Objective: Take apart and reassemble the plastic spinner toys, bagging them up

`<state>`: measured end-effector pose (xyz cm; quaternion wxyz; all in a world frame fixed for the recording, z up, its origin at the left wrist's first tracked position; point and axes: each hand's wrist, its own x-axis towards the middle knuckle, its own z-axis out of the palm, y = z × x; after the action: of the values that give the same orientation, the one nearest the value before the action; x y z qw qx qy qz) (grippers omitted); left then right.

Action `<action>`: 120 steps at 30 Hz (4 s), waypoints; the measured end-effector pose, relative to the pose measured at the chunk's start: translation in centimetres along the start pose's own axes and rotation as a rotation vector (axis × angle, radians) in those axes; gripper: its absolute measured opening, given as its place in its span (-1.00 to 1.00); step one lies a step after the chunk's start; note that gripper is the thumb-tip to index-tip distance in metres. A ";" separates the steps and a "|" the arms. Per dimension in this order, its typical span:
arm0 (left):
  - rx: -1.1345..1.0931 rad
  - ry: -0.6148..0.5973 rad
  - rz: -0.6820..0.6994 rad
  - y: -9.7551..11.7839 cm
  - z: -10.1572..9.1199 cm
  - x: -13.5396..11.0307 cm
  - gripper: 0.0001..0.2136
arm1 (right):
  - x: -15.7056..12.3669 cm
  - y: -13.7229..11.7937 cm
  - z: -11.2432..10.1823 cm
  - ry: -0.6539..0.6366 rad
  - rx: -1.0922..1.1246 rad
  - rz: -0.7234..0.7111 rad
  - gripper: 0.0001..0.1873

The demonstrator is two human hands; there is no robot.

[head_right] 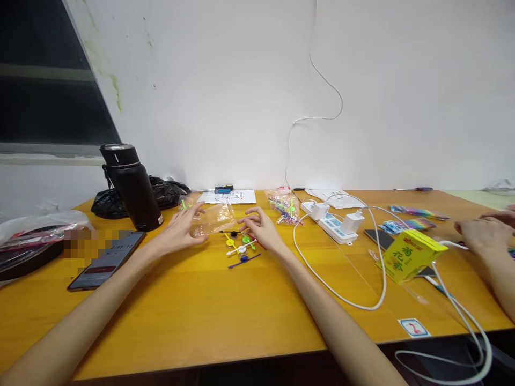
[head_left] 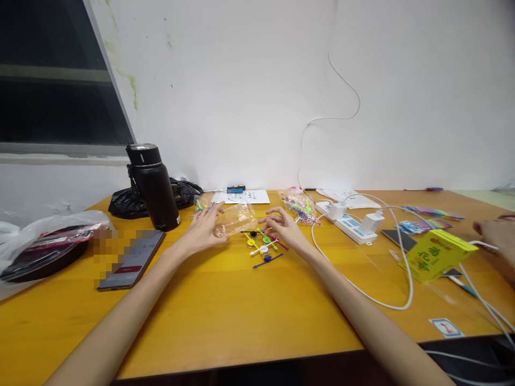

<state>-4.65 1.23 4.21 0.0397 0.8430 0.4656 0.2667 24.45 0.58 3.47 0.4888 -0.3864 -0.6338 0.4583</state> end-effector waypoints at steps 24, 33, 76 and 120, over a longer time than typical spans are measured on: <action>0.088 -0.206 -0.060 -1.2 -0.2 -0.6 -0.32 | 0.0 1.8 -1.7 -0.122 -0.786 -0.046 -0.78; 0.067 -0.210 -0.084 -2.7 -0.3 -0.8 -0.44 | -0.3 1.6 -1.4 -0.129 -0.824 -0.096 -0.80; -0.379 -0.253 0.169 4.6 2.1 -0.9 -0.66 | -0.9 1.7 2.4 -0.065 0.302 0.307 -0.61; -0.900 -0.003 0.016 6.6 2.8 -0.4 -0.72 | -1.8 -1.5 3.8 -0.170 0.204 0.027 -0.63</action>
<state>1.60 -2.33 3.74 0.4012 0.7456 0.2966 0.4417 21.11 -2.34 4.00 0.4642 -0.3028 -0.6177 0.5579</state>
